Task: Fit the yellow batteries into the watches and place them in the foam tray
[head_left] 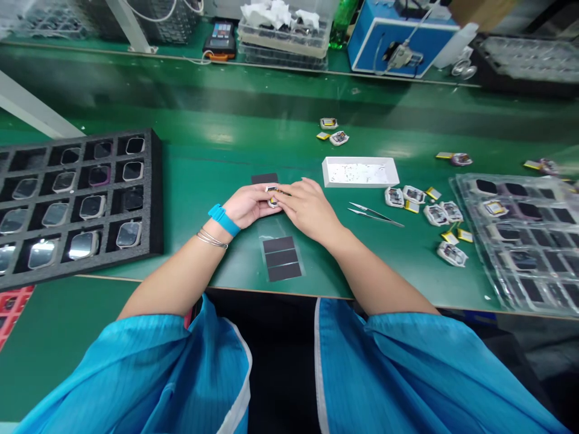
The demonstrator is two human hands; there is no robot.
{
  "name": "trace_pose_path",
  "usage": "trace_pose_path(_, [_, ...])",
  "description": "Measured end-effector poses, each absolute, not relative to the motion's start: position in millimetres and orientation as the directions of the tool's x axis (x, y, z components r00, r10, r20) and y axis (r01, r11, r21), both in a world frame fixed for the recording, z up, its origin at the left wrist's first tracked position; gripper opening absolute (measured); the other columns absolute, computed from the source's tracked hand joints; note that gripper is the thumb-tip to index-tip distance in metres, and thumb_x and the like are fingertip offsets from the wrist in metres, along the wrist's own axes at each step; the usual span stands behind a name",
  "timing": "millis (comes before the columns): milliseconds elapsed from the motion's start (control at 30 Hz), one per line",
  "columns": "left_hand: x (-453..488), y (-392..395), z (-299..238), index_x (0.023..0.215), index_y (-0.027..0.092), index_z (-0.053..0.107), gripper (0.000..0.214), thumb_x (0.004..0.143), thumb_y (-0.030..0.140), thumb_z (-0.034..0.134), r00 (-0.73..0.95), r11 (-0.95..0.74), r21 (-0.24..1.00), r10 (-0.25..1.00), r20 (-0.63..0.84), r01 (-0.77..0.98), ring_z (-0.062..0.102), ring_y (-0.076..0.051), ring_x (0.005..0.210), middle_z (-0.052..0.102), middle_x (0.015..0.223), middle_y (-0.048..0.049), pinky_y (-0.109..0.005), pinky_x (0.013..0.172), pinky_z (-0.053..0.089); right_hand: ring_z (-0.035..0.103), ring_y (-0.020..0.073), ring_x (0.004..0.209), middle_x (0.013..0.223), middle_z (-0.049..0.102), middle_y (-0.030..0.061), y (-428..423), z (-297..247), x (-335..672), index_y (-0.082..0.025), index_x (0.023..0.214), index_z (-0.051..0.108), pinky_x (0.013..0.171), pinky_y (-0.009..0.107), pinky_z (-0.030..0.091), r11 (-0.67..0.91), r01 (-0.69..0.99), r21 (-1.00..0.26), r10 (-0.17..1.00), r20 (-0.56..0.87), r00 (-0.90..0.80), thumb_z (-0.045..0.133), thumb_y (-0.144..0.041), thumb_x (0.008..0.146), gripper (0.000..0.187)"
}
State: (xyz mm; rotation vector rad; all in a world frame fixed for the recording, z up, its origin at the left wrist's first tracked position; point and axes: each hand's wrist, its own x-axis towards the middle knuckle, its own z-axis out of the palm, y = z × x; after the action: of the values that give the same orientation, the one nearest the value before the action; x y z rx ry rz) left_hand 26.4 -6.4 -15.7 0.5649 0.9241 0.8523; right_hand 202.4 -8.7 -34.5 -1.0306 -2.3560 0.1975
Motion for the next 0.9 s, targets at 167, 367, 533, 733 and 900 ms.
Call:
trace_pose_path(167, [24.6,-6.2,-14.4,0.103,0.009,0.072,0.023,0.084,0.003,0.061,0.328,0.521,0.761,0.849,-0.415,-0.387,0.071,-0.012,0.075,0.073,0.085,-0.0075,-0.03,0.086,0.059,0.062,0.0239,0.111,0.121,0.071,0.0059,-5.9,-35.2,203.1,-0.026,0.105,0.075,0.105,0.05,0.047,0.643,0.566,-0.516,0.766,0.444,-0.465,0.06,-0.022,0.093,0.019])
trace_pose_path(367, [25.7,-9.2,-13.2,0.105,0.013,0.07,0.036,0.071,0.001,0.074,0.311,0.456,0.83,0.879,-0.362,-0.322,0.073,-0.015,0.078,0.075,0.092,-0.0063,-0.036,0.087,0.061,0.065,0.0228,0.116,0.141,0.057,0.0102,3.8,-47.2,208.8,-0.027,0.135,0.053,0.094,0.042,0.059,0.254,0.184,-0.949,0.909,0.17,-0.38,0.076,-0.028,0.077,0.063])
trace_pose_path(533, [27.6,-11.9,-12.2,0.101,0.011,0.069,0.037,0.067,0.003,0.079,0.265,0.422,0.863,0.897,-0.353,-0.279,0.072,-0.015,0.072,0.075,0.084,-0.0061,-0.029,0.073,0.062,0.068,0.0245,0.115,0.13,0.067,0.0102,1.1,-51.1,203.2,-0.027,0.135,0.051,0.097,0.043,0.058,0.1,0.013,-0.995,0.877,0.082,-0.474,0.076,-0.038,0.077,0.064])
trace_pose_path(733, [28.7,-14.6,-7.7,0.1,0.01,0.067,0.036,0.067,0.003,0.079,0.268,0.408,0.869,0.903,-0.337,-0.281,0.072,-0.014,0.072,0.075,0.083,-0.0056,-0.028,0.069,0.062,0.07,0.0243,0.111,0.127,0.069,0.0102,-6.3,-46.8,196.9,-0.025,0.131,0.053,0.096,0.043,0.059,0.112,-0.004,-0.994,0.903,0.104,-0.416,0.078,-0.04,0.074,0.064])
trace_pose_path(900, [27.7,-11.1,-10.5,0.104,0.012,0.068,0.041,0.066,0.006,0.081,0.285,0.41,0.874,0.898,-0.336,-0.26,0.073,-0.014,0.076,0.075,0.089,-0.0065,-0.028,0.073,0.062,0.072,0.0233,0.106,0.119,0.072,0.0082,-2.3,-48.6,198.4,-0.025,0.131,0.053,0.093,0.042,0.06,0.084,-0.008,-0.996,0.913,0.08,-0.399,0.08,-0.04,0.072,0.067])
